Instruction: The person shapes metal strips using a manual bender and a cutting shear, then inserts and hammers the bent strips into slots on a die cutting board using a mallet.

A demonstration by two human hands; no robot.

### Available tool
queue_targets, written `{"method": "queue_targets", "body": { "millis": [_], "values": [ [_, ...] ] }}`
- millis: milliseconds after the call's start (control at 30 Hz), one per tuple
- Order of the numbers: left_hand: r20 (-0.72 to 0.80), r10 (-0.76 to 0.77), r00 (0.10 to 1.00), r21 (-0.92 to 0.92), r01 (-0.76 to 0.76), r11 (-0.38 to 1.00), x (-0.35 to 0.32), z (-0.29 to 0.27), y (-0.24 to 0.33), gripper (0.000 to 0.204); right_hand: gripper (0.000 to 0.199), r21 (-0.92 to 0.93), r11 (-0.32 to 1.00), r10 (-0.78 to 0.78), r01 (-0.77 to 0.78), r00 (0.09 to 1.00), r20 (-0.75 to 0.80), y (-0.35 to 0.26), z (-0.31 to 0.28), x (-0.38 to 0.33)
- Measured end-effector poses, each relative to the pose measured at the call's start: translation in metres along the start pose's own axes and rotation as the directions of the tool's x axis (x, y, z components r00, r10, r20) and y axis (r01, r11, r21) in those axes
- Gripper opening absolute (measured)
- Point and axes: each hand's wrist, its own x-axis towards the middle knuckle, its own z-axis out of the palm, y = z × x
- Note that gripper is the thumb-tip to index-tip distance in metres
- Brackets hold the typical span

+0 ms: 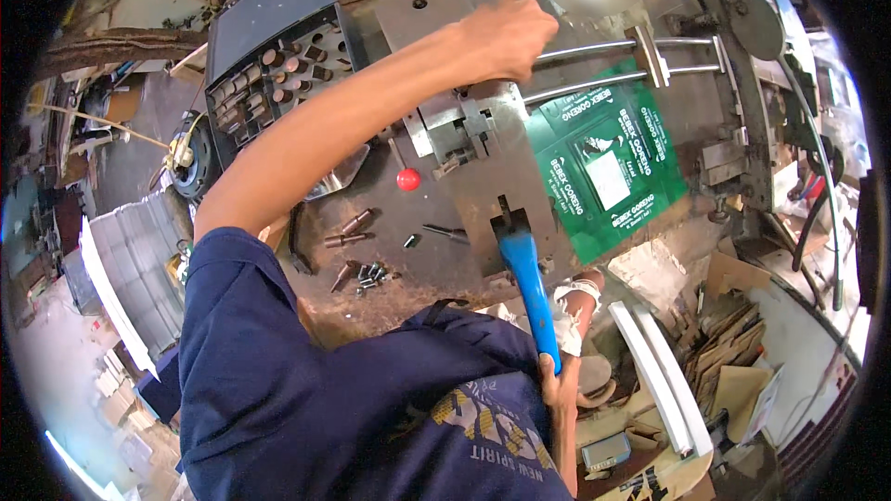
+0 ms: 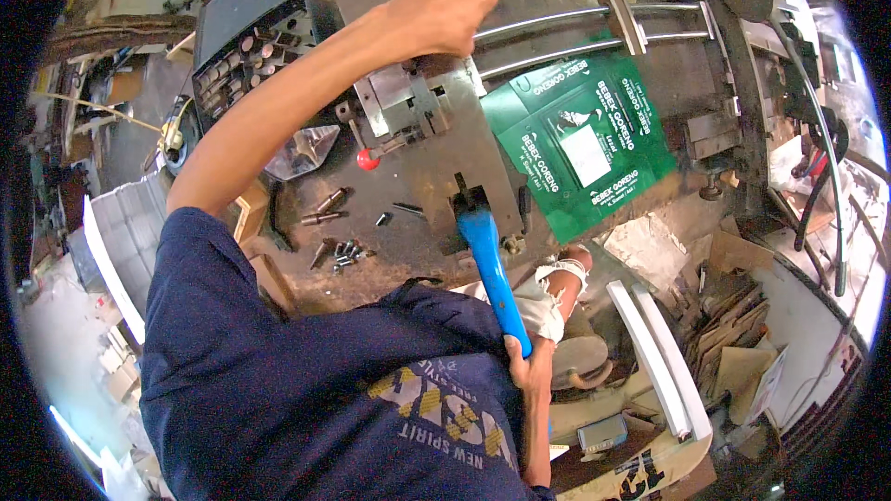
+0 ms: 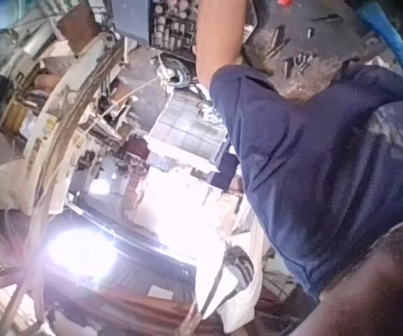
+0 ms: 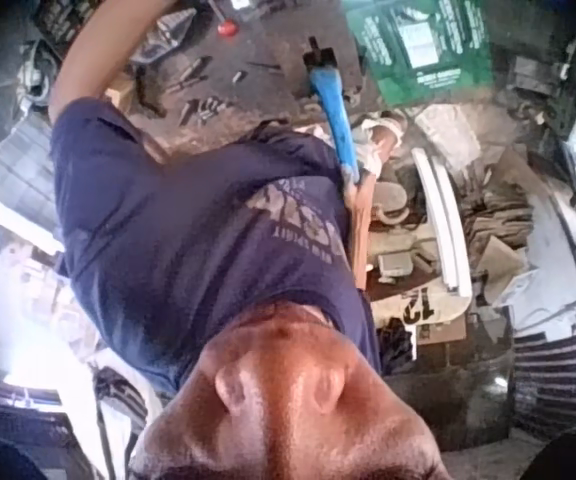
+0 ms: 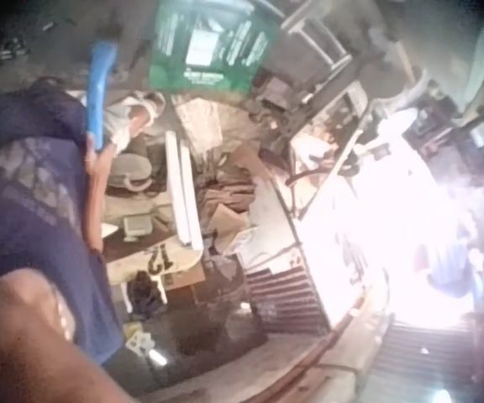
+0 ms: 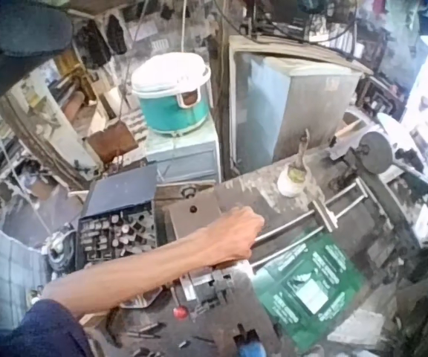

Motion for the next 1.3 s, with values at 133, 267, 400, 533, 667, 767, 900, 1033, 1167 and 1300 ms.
{"method": "queue_targets", "body": {
  "millis": [133, 267, 400, 533, 667, 767, 900, 1033, 1167, 1300],
  "values": [
    [-0.043, 0.063, 0.997, -0.072, -0.066, 0.995, 0.003, 0.006, -0.006, 0.019, 0.059, -0.078, 0.997, -0.006, 0.005, 1.000, -0.017, 0.014, -0.005, -0.003],
    [-0.047, 0.077, 0.996, -0.047, -0.079, 0.996, 0.004, 0.009, -0.016, 0.019, 0.059, -0.141, 0.990, -0.021, 0.013, 0.998, -0.056, 0.015, 0.003, -0.004],
    [-0.156, 0.074, 0.985, -0.121, -0.093, 0.988, -0.001, 0.015, -0.028, 0.015, 0.060, -0.073, 0.997, -0.033, 0.033, 0.999, -0.001, 0.001, -0.003, -0.004],
    [-0.095, 0.034, 0.995, -0.088, -0.042, 0.995, -0.006, 0.000, -0.020, 0.015, 0.060, -0.059, 0.995, 0.089, -0.085, 0.993, 0.082, 0.005, 0.000, -0.001],
    [-0.157, -0.091, 0.983, -0.112, 0.074, 0.991, -0.008, 0.005, -0.043, 0.020, 0.058, -0.108, 0.989, -0.112, 0.098, 0.986, -0.127, 0.017, 0.004, 0.000],
    [-0.132, -0.100, 0.986, -0.094, 0.088, 0.992, -0.009, 0.011, -0.045, 0.021, 0.059, -0.103, 0.993, -0.066, 0.057, 0.994, -0.083, 0.008, 0.002, -0.002],
    [-0.080, -0.158, 0.984, -0.162, 0.144, 0.976, -0.011, 0.007, -0.035, 0.022, 0.058, -0.059, 0.998, -0.016, 0.015, 1.000, -0.008, -0.005, -0.003, 0.004],
    [-0.077, -0.175, 0.982, -0.160, 0.161, 0.974, -0.015, 0.007, -0.034, 0.022, 0.058, -0.087, 0.996, -0.027, 0.023, 0.999, -0.042, 0.021, 0.004, 0.002],
    [-0.262, -0.289, 0.921, -0.102, 0.271, 0.957, -0.027, 0.015, -0.045, 0.025, 0.065, -0.113, 0.985, -0.132, 0.134, 0.991, 0.023, 0.016, -0.002, -0.001],
    [-0.287, -0.460, 0.840, -0.241, 0.401, 0.884, -0.041, 0.001, -0.037, 0.027, 0.065, -0.064, 0.997, -0.032, 0.032, 0.999, -0.009, 0.028, 0.004, 0.002]
  ]
}}
